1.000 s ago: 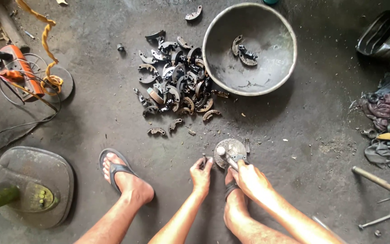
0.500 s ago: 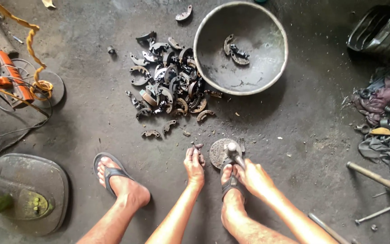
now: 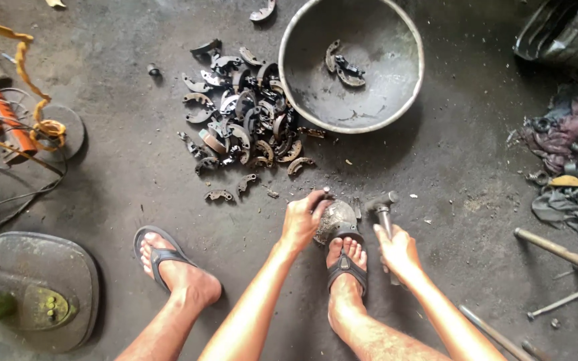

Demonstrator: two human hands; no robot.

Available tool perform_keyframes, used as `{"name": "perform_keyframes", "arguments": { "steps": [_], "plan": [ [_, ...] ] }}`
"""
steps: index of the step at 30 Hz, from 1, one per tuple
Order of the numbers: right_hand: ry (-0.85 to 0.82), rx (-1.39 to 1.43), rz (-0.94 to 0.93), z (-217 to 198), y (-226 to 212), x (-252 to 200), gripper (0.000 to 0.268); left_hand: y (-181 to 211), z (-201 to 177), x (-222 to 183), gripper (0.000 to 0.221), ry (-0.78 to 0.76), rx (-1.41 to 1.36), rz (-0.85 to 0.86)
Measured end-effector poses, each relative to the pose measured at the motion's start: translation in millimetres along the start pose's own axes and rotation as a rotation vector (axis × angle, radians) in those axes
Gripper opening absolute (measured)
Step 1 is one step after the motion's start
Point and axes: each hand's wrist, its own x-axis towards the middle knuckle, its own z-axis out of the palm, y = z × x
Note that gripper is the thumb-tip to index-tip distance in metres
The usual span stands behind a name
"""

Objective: Removing old brake lining material from motorcycle brake shoes using a hammer and punch.

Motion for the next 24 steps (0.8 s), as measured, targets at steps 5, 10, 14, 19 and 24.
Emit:
{"name": "perform_keyframes", "arguments": {
  "steps": [5,10,14,19,24],
  "plan": [
    [0.071,-0.204,-0.060,-9.3,21.7,8.4,0.045,3.6,16.7,10.8,0.015,-0.275,-0.035,0.209],
    [0.073,-0.273,-0.025,-8.2,25.7,11.7,0.048,12.5,22.9,17.1,0.019,-0.414,0.051,0.376],
    [0.138,-0.345,-0.094,-5.6,25.3,9.7,0.048,4.6,27.7,17.6,0.024,-0.447,0.140,0.433],
    [0.163,-0.401,-0.133,-3.8,45.5,22.6,0.049,-1.6,30.0,16.5,0.023,-0.413,0.056,0.414],
    [0.165,-0.457,-0.121,-4.4,33.2,14.7,0.050,-6.1,32.2,16.3,0.028,-0.381,0.046,0.468]
  ]
}}
